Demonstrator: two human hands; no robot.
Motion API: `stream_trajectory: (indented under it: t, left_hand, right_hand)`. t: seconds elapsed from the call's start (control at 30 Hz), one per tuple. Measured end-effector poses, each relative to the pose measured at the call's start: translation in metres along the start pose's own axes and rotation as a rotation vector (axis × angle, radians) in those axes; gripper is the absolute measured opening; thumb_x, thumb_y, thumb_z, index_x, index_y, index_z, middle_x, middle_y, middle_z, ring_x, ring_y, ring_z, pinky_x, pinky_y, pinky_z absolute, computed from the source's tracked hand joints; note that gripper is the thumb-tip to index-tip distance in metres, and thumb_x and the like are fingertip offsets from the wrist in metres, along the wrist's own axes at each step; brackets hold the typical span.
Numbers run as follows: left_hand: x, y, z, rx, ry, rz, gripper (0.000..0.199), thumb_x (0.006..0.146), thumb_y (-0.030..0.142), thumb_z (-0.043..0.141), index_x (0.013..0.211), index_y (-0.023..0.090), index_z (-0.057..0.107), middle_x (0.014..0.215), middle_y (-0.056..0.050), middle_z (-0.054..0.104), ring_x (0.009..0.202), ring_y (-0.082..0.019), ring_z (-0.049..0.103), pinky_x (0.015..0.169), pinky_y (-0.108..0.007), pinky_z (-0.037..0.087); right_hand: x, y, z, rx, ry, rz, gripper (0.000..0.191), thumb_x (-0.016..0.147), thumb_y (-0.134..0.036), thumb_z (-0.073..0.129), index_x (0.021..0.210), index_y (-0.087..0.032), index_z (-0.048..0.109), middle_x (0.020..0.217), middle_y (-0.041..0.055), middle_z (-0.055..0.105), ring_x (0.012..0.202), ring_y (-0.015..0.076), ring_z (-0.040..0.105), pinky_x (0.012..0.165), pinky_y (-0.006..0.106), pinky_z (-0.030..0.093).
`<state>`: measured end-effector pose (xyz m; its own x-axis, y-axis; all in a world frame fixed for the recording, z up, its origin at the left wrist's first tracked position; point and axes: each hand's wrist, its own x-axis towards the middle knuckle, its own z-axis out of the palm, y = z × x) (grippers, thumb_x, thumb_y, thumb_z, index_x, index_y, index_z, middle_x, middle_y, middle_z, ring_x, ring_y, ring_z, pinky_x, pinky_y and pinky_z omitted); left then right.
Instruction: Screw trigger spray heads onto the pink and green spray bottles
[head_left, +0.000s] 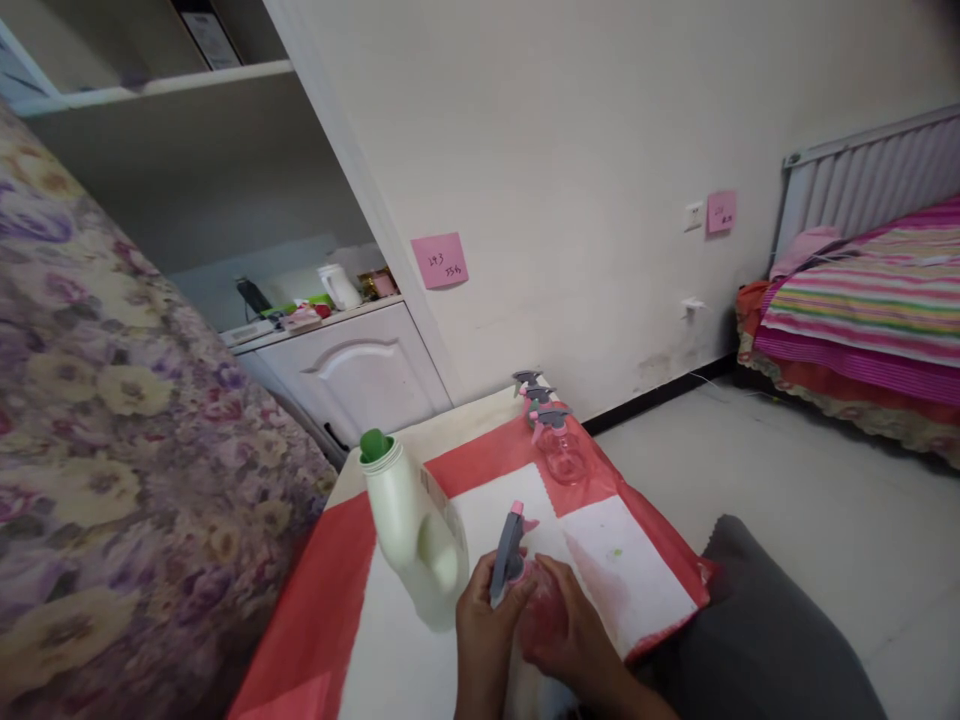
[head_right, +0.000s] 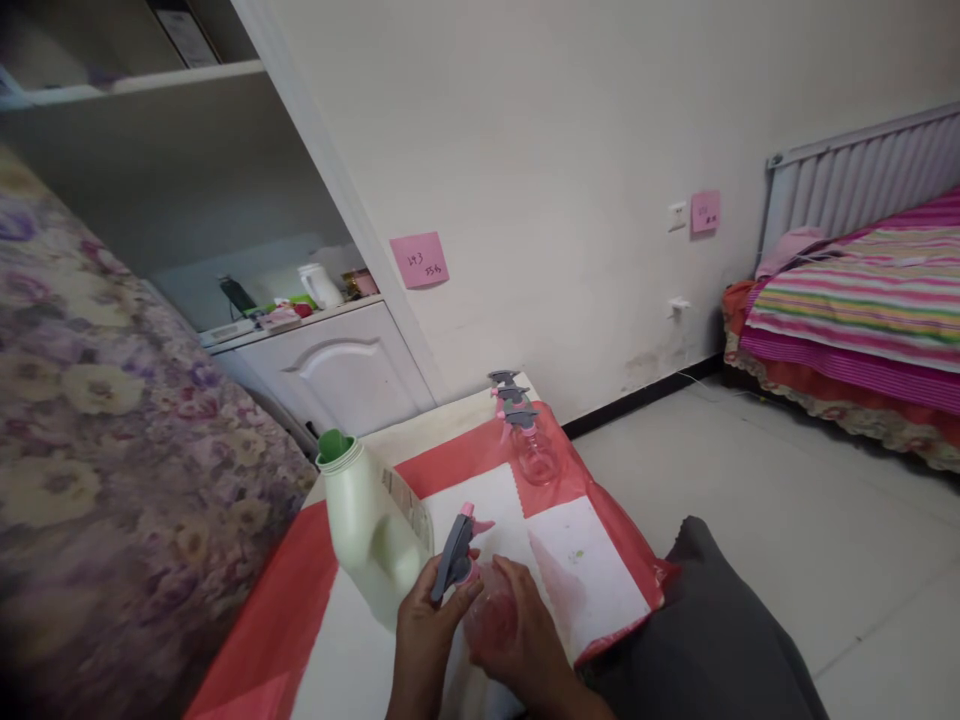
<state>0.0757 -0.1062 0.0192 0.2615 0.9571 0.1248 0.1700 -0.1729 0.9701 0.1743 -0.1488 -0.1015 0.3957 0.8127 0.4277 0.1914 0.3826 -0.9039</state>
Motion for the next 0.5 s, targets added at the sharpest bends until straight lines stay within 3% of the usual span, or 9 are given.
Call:
stream_trajectory:
  t: [0.27,0.5]
  left_hand:
    - [0.003,0.005,-0.004,0.05,-0.058,-0.019,0.027,0.064,0.034,0.079,0.085,0.019,0.071,0.08,-0.002,0.073,0.081,-0.022,0.065,0.076,-0.03,0.052]
    - [0.004,-0.007,-0.005,0.012,-0.089,-0.015,0.03,0.065,0.035,0.079,0.09,0.019,0.071,0.082,-0.002,0.072,0.079,-0.021,0.064,0.074,-0.028,0.051]
  right_hand:
    - [-0.002,0.009,-0.002,-0.004,-0.042,0.009,0.091,0.055,-0.008,0.073,0.137,-0.026,0.038,0.135,0.0113,0.054,0.127,0.0312,0.052,0.109,0.048,0.042]
    - [0.0,0.004,-0.002,0.011,-0.047,-0.003,0.087,0.058,-0.005,0.069,0.137,-0.026,0.036,0.136,0.0114,0.053,0.126,0.0297,0.054,0.107,0.046,0.045]
